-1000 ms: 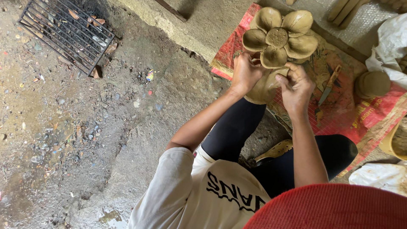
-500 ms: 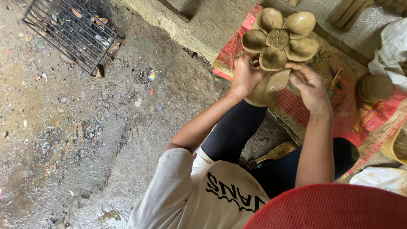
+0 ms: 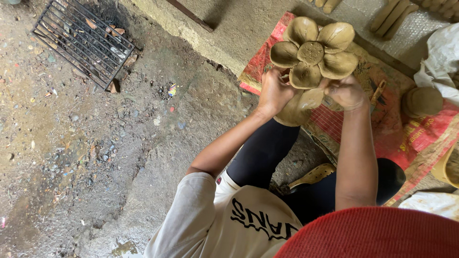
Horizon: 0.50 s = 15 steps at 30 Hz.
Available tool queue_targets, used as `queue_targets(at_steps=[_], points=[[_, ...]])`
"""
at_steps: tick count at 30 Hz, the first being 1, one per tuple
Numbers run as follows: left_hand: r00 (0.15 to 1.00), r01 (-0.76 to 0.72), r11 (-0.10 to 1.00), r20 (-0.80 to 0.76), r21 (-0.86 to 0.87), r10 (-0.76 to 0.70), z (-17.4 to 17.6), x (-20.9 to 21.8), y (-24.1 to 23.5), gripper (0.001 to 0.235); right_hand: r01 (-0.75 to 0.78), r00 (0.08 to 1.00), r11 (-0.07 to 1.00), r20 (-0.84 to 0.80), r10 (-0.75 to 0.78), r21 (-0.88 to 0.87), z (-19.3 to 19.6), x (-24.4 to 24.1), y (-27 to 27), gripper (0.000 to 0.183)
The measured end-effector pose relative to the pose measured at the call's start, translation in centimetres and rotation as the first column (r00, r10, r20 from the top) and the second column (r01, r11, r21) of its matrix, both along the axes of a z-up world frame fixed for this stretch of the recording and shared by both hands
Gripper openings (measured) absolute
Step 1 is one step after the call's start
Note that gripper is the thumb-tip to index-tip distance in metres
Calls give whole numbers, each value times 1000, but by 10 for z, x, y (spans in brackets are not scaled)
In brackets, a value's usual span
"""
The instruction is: The person assembles a large clay flower by attaching clay petals to a central clay stem and base, then uses a wooden tool and a knife to carve details and smooth the surfaces.
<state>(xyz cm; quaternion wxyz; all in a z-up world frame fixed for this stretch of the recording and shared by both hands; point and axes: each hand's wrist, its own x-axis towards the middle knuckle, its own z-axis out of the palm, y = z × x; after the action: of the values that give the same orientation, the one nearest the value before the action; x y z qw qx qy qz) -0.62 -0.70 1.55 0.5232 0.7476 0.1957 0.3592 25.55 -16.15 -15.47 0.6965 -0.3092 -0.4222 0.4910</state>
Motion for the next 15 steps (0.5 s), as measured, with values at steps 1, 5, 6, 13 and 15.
queue_targets(at_steps=[1,5,6,13,15], points=[[1000,1,1000,0,1,-1,0,0,0,37,1,1000,1000,0,-1,1,10,-4,2,19],[1000,6,1000,-8,-12,-6,-2,1,2,40,161,985,987,-53,-161,-2,102,-48,7,31],[1000,9,1000,-13,-20,-9,-3,0,2,40,232,970,973,-70,-231,2,128,-66,5,28],[1000,6,999,16,-34,-5,-3,-2,3,37,755,436,653,786,-437,-56,185,-190,-3,86],[1000,7,998,13,-68,-6,-1,-2,2,37,772,268,618,804,-530,150,180,-196,0,69]])
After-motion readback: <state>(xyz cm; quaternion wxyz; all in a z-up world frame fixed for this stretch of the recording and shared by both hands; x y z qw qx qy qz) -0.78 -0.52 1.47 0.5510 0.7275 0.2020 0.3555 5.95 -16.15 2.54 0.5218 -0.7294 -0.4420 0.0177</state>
